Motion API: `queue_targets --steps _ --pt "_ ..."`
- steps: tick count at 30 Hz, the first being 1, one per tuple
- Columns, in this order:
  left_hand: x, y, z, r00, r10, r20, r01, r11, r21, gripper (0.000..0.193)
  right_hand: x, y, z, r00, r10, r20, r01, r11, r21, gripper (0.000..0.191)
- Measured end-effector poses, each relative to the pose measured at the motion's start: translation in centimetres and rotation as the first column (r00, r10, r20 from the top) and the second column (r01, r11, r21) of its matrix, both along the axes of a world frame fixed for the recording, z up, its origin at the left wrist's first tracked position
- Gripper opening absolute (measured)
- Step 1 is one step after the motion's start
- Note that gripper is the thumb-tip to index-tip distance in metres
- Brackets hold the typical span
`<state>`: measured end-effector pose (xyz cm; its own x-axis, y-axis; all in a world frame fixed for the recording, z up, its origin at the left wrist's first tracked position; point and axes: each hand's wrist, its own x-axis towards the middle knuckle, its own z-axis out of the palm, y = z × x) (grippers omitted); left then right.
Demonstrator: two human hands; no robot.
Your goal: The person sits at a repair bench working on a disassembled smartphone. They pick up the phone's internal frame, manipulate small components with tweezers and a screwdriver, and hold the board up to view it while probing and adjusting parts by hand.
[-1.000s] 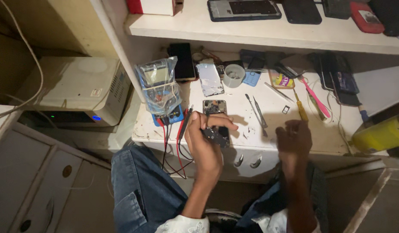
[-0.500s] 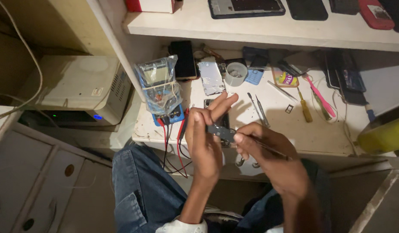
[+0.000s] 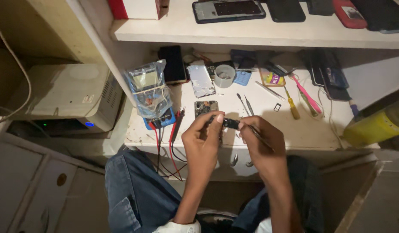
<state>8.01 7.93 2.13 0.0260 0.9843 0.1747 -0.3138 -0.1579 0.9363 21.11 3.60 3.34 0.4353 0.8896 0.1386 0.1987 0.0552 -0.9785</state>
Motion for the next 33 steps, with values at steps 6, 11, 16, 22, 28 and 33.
queue_targets --steps 6,11,16,22,28,33 --pt "0.7 -0.3 -0.4 0.999 0.013 0.04 -0.015 0.998 0.06 0.02 0.0 0.4 -1.5 0.999 -0.027 -0.021 0.03 0.993 0.114 0.01" --pt "1.1 -0.5 -0.6 0.999 0.047 0.028 -0.048 0.997 0.067 0.019 -0.6 0.4 -1.7 0.996 -0.087 -0.013 0.088 0.991 0.101 0.009" --pt "1.1 -0.7 -0.7 0.995 0.086 -0.041 -0.084 0.995 0.053 0.018 -1.6 0.7 -1.3 0.985 -0.164 0.05 0.155 0.977 0.146 0.007" --pt "1.0 -0.6 -0.7 0.992 0.128 -0.014 -0.128 0.992 0.012 0.019 -0.3 0.7 -3.8 0.98 -0.195 0.048 0.19 0.977 0.096 0.013" --pt "0.6 0.0 -0.8 0.986 0.08 0.145 -0.08 0.997 -0.01 0.025 6.6 1.9 -9.1 0.643 -0.401 0.652 0.292 0.916 0.275 0.033" --pt "-0.1 0.2 -1.4 0.985 0.066 0.162 -0.058 0.997 -0.049 0.03 10.7 3.1 -11.5 0.544 -0.137 0.828 0.415 0.901 -0.124 0.037"
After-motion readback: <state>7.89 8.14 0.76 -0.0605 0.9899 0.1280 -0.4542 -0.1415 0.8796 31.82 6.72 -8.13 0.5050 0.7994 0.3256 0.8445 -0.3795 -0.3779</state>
